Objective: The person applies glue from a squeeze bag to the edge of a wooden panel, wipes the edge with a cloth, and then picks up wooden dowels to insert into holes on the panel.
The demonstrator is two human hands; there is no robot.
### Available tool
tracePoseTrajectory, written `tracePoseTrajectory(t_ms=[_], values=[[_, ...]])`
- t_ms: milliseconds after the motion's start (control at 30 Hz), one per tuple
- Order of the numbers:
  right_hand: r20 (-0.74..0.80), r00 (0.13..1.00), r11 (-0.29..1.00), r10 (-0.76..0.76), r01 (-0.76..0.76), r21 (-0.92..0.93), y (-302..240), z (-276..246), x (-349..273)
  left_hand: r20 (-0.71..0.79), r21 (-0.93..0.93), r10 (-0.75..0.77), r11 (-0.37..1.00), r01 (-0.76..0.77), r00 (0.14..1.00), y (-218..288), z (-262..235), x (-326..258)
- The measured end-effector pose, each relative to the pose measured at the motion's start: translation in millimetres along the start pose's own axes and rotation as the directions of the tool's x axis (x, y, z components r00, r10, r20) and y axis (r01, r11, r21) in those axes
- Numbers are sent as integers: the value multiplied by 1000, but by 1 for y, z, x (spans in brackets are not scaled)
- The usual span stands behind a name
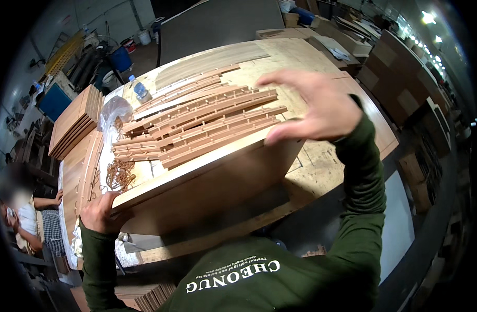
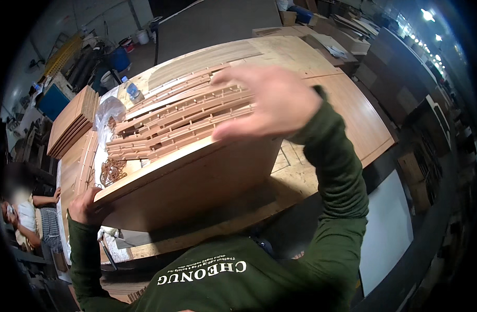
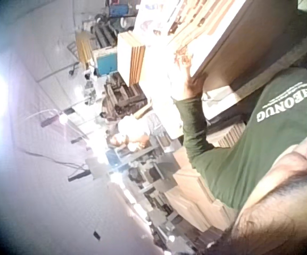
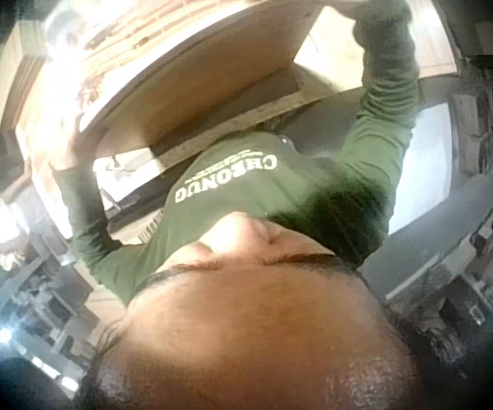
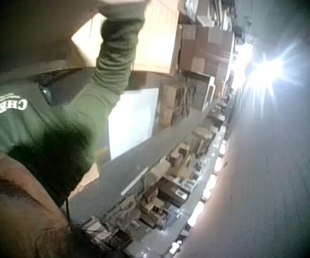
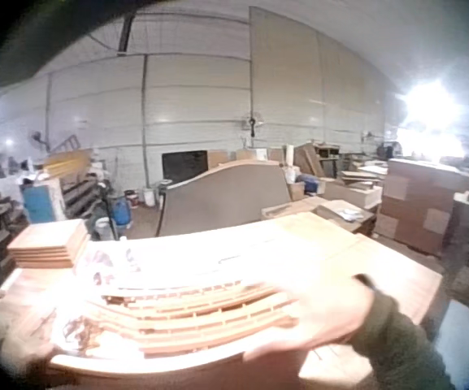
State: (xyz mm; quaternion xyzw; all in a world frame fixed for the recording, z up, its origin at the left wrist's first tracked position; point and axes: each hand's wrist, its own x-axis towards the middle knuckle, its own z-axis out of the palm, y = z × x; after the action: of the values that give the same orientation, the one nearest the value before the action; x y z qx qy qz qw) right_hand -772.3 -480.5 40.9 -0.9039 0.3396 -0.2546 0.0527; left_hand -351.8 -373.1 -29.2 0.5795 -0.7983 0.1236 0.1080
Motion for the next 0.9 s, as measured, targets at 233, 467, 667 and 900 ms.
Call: tracePoseTrajectory(t_ms=[233, 467, 667, 900], values=[[359, 915, 949, 187, -73, -308, 4, 70, -12, 21, -58, 47, 997, -45, 999, 10, 0, 11], [269, 943, 959, 198, -129, -252, 1, 74, -14, -12, -249, 0, 969, -3, 1000, 1, 16, 2], [240, 945, 958, 224, -168, -232, -9, 71, -23, 139, -297, 134, 951, -88, 981, -50, -66, 28], [259, 944, 963, 203, -143, -230, -11, 65, -20, 214, -323, 84, 947, -11, 973, -38, -67, 46]])
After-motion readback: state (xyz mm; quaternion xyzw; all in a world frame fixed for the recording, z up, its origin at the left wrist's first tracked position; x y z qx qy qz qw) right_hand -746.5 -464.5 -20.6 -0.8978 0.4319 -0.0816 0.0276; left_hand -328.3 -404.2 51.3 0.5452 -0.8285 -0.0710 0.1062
